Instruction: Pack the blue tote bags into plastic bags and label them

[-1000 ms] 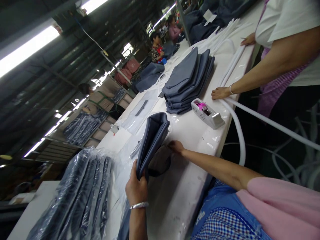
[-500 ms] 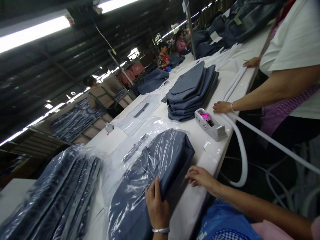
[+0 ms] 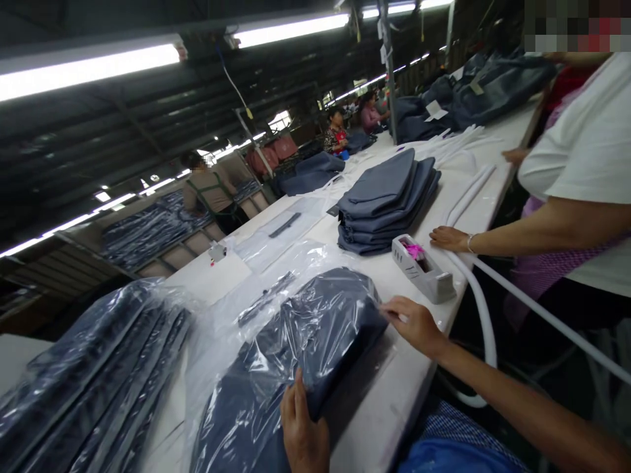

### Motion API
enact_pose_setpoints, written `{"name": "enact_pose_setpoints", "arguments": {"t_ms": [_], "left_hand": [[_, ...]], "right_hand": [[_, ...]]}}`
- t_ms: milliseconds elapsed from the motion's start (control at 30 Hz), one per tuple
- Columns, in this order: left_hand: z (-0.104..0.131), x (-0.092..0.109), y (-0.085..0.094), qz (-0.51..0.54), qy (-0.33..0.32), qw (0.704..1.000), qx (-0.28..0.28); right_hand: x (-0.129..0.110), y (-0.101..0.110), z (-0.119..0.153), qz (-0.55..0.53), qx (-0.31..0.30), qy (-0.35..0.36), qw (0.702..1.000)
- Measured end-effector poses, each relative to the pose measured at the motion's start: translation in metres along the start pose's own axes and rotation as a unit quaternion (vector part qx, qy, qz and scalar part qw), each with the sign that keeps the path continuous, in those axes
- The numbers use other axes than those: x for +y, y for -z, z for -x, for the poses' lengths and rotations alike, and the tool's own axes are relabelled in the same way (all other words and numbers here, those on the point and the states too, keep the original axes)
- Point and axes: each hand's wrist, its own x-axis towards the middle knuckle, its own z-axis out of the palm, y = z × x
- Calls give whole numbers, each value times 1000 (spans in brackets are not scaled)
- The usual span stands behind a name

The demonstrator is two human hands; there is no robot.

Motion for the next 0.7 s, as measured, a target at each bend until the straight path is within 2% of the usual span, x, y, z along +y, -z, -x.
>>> {"name": "enact_pose_setpoints", "arguments": {"t_ms": [67, 100, 133, 200, 267, 300, 333, 367, 400, 433, 500, 533, 600, 667, 700], "left_hand": [[-3, 1, -2, -1, 23, 999, 22], [-5, 2, -3, 2, 30, 999, 31], [-7, 4, -6, 7, 34, 999, 39], [-12, 9, -13, 14, 29, 999, 42], [-15, 16, -20, 7, 16, 1000, 15], [-16, 21, -22, 2, 12, 1000, -12], [-16, 26, -23, 0, 9, 999, -46], [-16, 31, -20, 6, 3, 997, -80], [-16, 36, -15, 21, -6, 994, -111], [-15, 40, -8, 41, -20, 990, -134], [-12, 45, 15, 76, -50, 985, -145], [-9, 43, 29, 80, -54, 987, -128], [3, 31, 61, 44, -22, 997, -52], [25, 4, 91, -33, 67, 996, 46], [39, -14, 105, -73, 126, 985, 88]], "right_hand": [[-18, 14, 43, -13, -75, 13, 997], [-22, 23, 65, -24, -105, -2, 994], [-24, 32, 84, -30, -108, -35, 993], [-18, 48, 112, -24, -31, -148, 988], [-9, 55, 125, -46, 73, -254, 963], [-5, 54, 127, -67, 97, -297, 948], [-4, 49, 127, -92, 81, -334, 934], [-5, 41, 126, -123, 24, -366, 922], [-9, 30, 124, -153, -66, -394, 904], [-16, 16, 122, -181, -178, -416, 873], [-35, -16, 119, -232, -375, -437, 784], [-46, -33, 118, -256, -434, -444, 741], [-67, -64, 114, -307, -487, -467, 671], [-85, -93, 110, -376, -503, -489, 606], [-93, -107, 108, -408, -508, -498, 573]]}}
